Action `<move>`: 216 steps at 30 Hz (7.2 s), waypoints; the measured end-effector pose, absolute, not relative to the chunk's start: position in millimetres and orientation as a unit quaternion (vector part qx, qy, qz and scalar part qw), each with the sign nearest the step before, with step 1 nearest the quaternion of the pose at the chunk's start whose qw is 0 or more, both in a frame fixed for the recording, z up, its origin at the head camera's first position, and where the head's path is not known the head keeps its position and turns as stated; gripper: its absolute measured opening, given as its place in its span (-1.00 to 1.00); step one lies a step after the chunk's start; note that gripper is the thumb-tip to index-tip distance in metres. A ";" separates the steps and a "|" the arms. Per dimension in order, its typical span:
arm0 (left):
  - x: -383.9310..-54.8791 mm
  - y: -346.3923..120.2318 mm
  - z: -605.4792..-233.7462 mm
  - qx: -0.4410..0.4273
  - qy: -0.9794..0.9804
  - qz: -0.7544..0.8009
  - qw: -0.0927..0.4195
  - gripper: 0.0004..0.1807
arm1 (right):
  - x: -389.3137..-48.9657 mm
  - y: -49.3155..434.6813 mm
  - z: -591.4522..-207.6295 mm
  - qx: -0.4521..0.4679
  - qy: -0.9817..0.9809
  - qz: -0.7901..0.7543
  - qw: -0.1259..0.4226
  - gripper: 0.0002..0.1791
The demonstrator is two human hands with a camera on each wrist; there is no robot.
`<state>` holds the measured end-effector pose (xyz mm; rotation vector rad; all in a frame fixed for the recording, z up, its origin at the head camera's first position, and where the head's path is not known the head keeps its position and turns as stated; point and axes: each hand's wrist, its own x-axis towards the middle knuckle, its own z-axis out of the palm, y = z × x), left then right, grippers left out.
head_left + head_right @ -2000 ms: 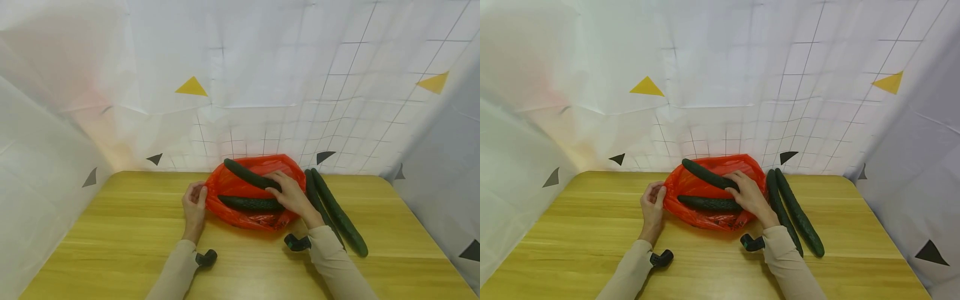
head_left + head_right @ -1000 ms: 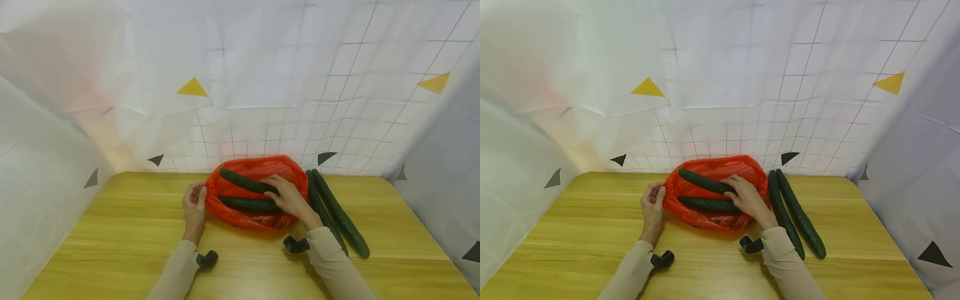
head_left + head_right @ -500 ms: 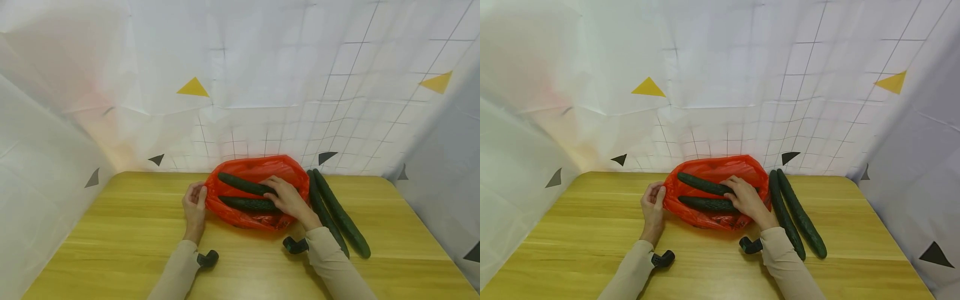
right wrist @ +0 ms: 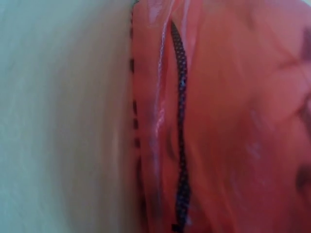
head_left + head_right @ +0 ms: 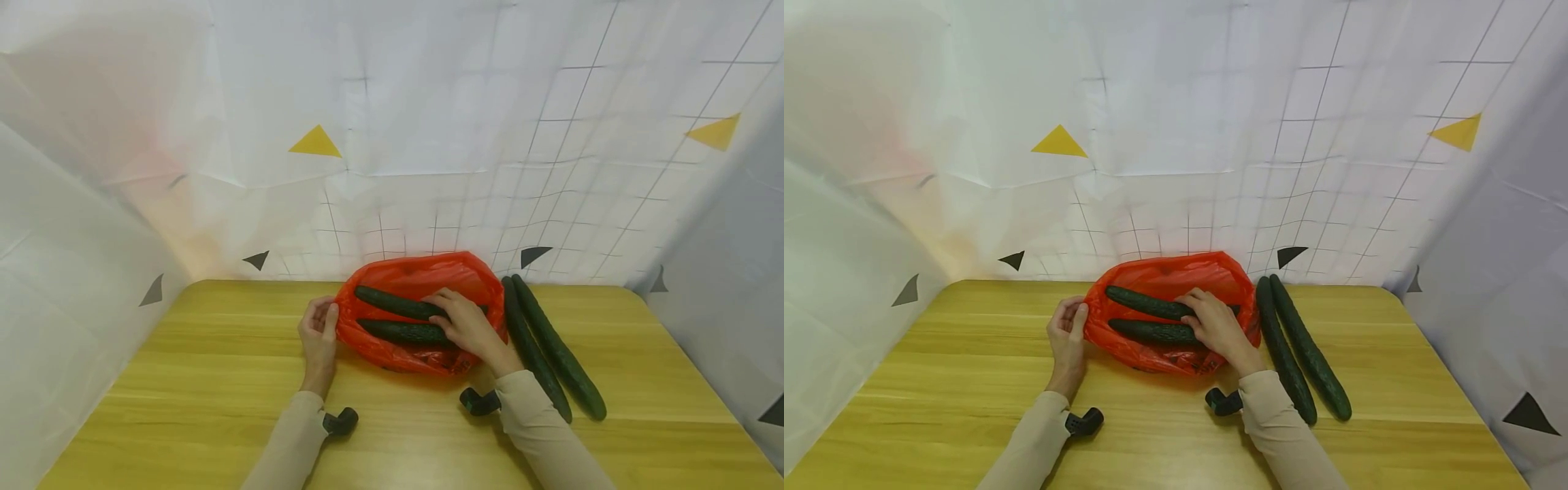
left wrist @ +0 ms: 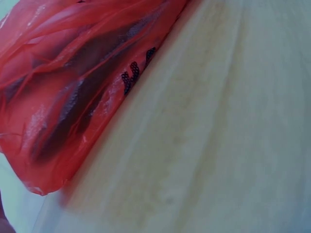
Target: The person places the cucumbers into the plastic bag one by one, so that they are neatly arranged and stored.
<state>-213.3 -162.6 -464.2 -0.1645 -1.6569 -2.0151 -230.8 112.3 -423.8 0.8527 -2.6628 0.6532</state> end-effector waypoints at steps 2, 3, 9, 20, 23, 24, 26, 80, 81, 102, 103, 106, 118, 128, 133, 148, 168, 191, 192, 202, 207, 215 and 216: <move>-213.0 -162.4 -463.8 -0.060 -0.610 -0.746 0.261 -0.69 | -230.9 112.0 -424.4 0.294 -0.919 0.225 0.136 -0.62; -212.9 -162.3 -463.7 -0.060 -0.609 -0.747 0.260 -0.68 | -230.9 111.8 -424.6 0.293 -0.919 0.224 0.137 -0.62; -212.8 -162.9 -464.2 -0.056 -0.612 -0.746 0.255 -0.68 | -229.9 109.6 -425.2 0.286 -0.922 0.222 0.139 -0.62; -213.2 -163.5 -465.8 -0.056 -0.614 -0.743 0.258 -0.69 | -229.5 105.2 -429.6 0.268 -0.929 0.211 0.143 -0.62; -213.0 -162.9 -465.3 -0.057 -0.613 -0.744 0.260 -0.69 | -229.1 104.4 -430.1 0.272 -0.928 0.208 0.147 -0.62; -213.0 -162.6 -465.1 -0.057 -0.614 -0.744 0.260 -0.69 | -229.0 104.3 -430.2 0.271 -0.928 0.208 0.146 -0.62; -213.0 -162.1 -464.7 -0.059 -0.613 -0.743 0.261 -0.69 | -228.8 104.3 -430.4 0.270 -0.929 0.208 0.143 -0.62; -197.0 -156.5 -444.4 -0.065 -0.620 -0.740 0.255 -0.76 | -234.6 115.1 -437.2 0.285 -0.909 0.292 0.080 -0.70; -197.0 -156.5 -444.5 -0.065 -0.621 -0.739 0.254 -0.76 | -234.3 114.9 -436.7 0.285 -0.909 0.293 0.079 -0.71; -204.7 -158.7 -455.9 -0.063 -0.617 -0.743 0.251 -0.74 | -222.1 138.7 -396.8 0.243 -0.896 0.354 0.111 -0.75; -206.5 -159.2 -458.2 -0.061 -0.616 -0.744 0.250 -0.73 | -221.7 141.7 -393.6 0.242 -0.893 0.360 0.118 -0.75; -209.7 -160.0 -462.3 -0.059 -0.616 -0.743 0.254 -0.72 | -219.5 153.4 -384.6 0.230 -0.889 0.372 0.134 -0.75; -210.6 -161.7 -465.0 -0.063 -0.618 -0.738 0.264 -0.71 | -214.9 210.3 -368.6 0.164 -0.891 0.398 0.143 -0.64; -207.7 -161.3 -460.1 -0.063 -0.623 -0.737 0.254 -0.74 | -215.4 251.2 -380.6 0.115 -0.913 0.377 0.107 -0.68; -205.8 -161.7 -457.6 -0.065 -0.623 -0.738 0.250 -0.75 | -212.7 267.8 -387.3 0.086 -0.926 0.361 0.069 -0.63; -209.1 -161.1 -465.6 -0.057 -0.625 -0.736 0.255 -0.72 | -207.6 293.1 -403.5 0.050 -0.946 0.318 -0.035 -0.42; -209.1 -162.0 -464.4 -0.050 -0.628 -0.735 0.250 -0.71 | -206.7 289.5 -414.6 0.031 -0.944 0.306 -0.121 -0.35; -195.1 -157.3 -442.2 -0.061 -0.624 -0.738 0.251 -0.74 | -202.7 308.4 -400.6 -0.005 -0.929 0.370 -0.023 -0.22; -195.2 -157.3 -442.3 -0.062 -0.624 -0.738 0.251 -0.74 | -201.2 308.8 -397.8 -0.008 -0.925 0.379 -0.017 -0.23; -195.3 -157.7 -443.6 -0.058 -0.634 -0.731 0.248 -0.74 | -187.3 309.1 -369.6 -0.048 -0.899 0.428 0.081 -0.14; -195.4 -157.5 -443.9 -0.059 -0.630 -0.733 0.249 -0.74 | -183.9 305.5 -361.7 -0.053 -0.888 0.446 0.101 -0.14; -196.5 -157.3 -444.9 -0.065 -0.621 -0.741 0.248 -0.74 | -180.0 297.1 -351.6 -0.037 -0.858 0.491 0.148 -0.34; -197.4 -157.8 -446.0 -0.064 -0.621 -0.741 0.247 -0.74 | -179.9 296.1 -350.7 -0.038 -0.853 0.497 0.154 -0.37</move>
